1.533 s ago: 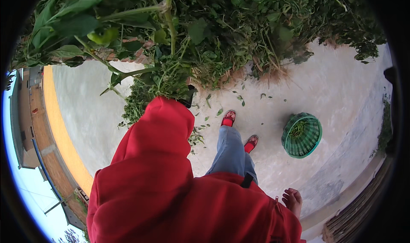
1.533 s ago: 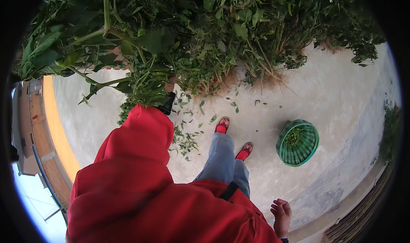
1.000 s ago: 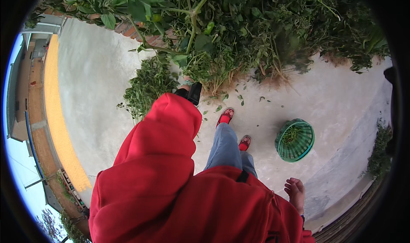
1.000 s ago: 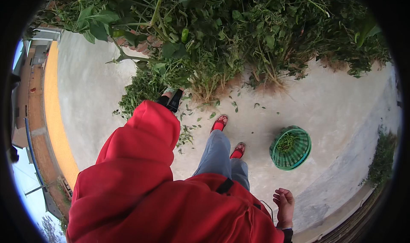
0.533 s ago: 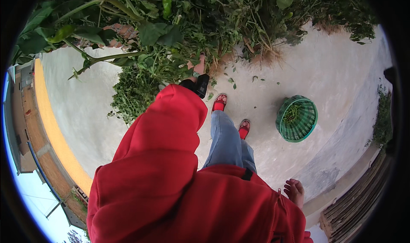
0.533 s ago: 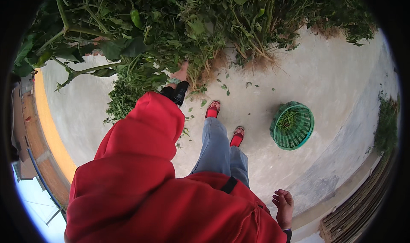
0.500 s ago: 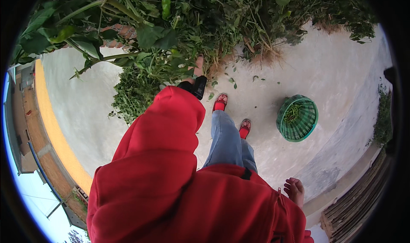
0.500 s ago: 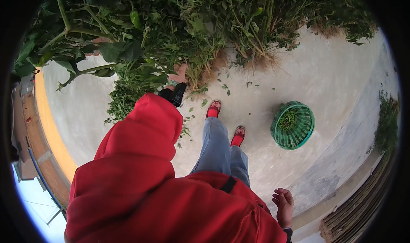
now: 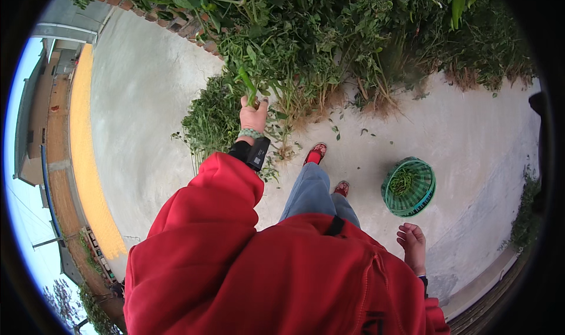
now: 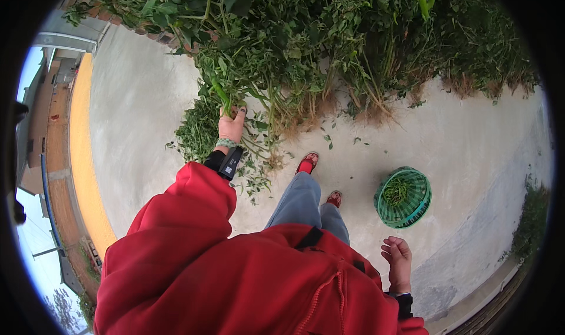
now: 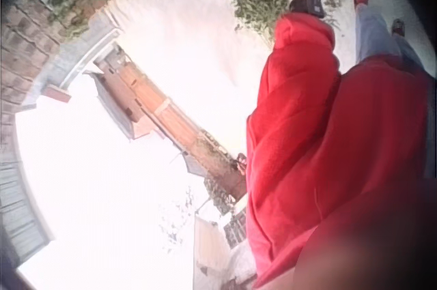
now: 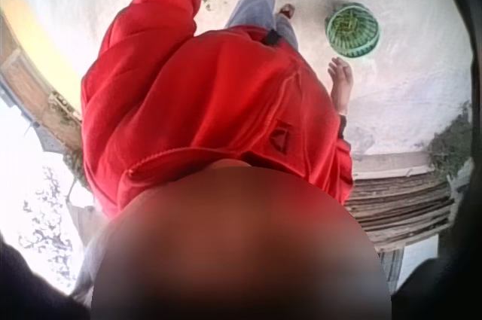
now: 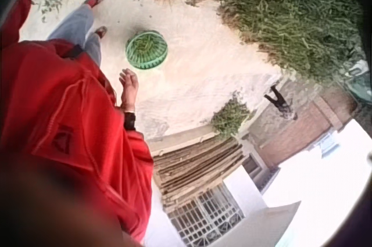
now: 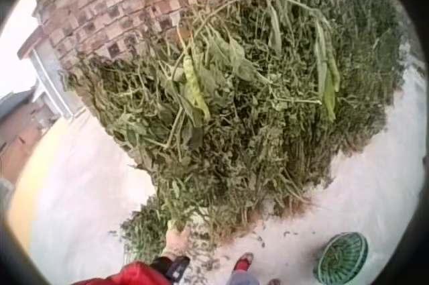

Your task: The person picks green and red chili peppers from uprooted pepper plants by hand and places them into a green basket on the ground. The person repeatedly handles the plants, removes peppers, and deposits them into the basket.

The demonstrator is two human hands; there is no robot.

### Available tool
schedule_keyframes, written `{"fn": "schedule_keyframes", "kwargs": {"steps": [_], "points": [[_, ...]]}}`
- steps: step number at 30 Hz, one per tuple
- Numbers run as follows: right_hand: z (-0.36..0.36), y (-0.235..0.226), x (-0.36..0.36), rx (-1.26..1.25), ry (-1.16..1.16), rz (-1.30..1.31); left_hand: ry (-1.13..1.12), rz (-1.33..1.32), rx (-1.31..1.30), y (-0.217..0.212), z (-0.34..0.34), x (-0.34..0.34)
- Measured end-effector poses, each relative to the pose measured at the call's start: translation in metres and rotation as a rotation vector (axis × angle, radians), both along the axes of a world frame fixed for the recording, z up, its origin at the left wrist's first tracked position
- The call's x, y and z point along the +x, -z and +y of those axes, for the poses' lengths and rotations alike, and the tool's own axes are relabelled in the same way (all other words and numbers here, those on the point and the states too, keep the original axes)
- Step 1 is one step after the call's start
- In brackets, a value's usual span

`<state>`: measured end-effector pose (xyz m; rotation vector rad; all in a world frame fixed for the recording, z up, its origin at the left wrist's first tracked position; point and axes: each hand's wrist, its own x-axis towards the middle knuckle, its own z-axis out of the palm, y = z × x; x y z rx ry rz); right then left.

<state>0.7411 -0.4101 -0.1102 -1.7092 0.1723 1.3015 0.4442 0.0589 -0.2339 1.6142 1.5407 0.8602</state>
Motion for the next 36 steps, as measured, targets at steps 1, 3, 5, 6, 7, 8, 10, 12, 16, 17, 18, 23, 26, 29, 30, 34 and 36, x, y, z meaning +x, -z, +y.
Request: {"fn": "schedule_keyframes", "kwargs": {"steps": [1, 3, 5, 6, 7, 8, 10, 12, 16, 17, 18, 23, 26, 29, 30, 34, 36], "points": [[0.000, 0.001, 0.005, 0.040, -0.036, -0.010, 0.000, 0.029, 0.051, -0.019, -0.007, -0.003], [0.001, 0.001, 0.014, 0.077, -0.091, -0.024, 0.031, 0.113, 0.064, -0.057, -0.014, -0.007], [0.007, 0.000, 0.022, 0.112, -0.139, -0.028, 0.092, 0.229, -0.006, -0.094, -0.018, -0.013], [0.012, -0.001, 0.024, 0.109, -0.161, -0.035, 0.087, 0.323, 0.008, -0.111, -0.017, -0.014], [0.020, -0.001, 0.025, 0.145, -0.204, -0.031, 0.133, 0.404, 0.067, -0.128, -0.016, -0.017], [0.029, -0.001, 0.025, 0.166, -0.245, -0.026, 0.145, 0.360, 0.024, -0.144, -0.016, -0.019], [0.049, -0.001, 0.021, 0.176, -0.344, -0.016, 0.152, 0.415, 0.005, -0.172, -0.020, -0.029], [0.077, 0.001, 0.010, 0.203, -0.469, 0.007, 0.211, 0.474, -0.070, -0.197, -0.026, -0.045], [0.136, 0.001, -0.032, 0.268, -0.690, 0.059, 0.238, 0.545, 0.170, -0.223, -0.044, -0.081], [0.150, 0.000, -0.044, 0.256, -0.726, 0.065, 0.260, 0.547, 0.110, -0.227, -0.047, -0.090], [0.162, 0.001, -0.059, 0.260, -0.767, 0.077, 0.279, 0.553, 0.026, -0.229, -0.051, -0.103], [0.211, 0.012, -0.124, 0.259, -0.962, 0.044, 0.276, 0.541, -0.127, -0.223, -0.061, -0.136], [0.240, 0.018, -0.153, 0.282, -1.009, 0.009, 0.337, 0.518, -0.173, -0.218, -0.068, -0.139], [0.270, 0.024, -0.171, 0.300, -1.005, -0.023, 0.381, 0.470, -0.197, -0.220, -0.074, -0.133], [0.283, 0.027, -0.176, 0.314, -0.983, -0.036, 0.395, 0.429, -0.201, -0.223, -0.075, -0.130], [0.330, 0.055, -0.187, 0.343, -0.876, 0.135, 0.398, 0.430, -0.247, -0.240, -0.074, -0.117], [0.349, 0.082, -0.201, 0.224, -0.658, 0.261, 0.413, 0.474, -0.271, -0.254, -0.072, -0.110]]}}
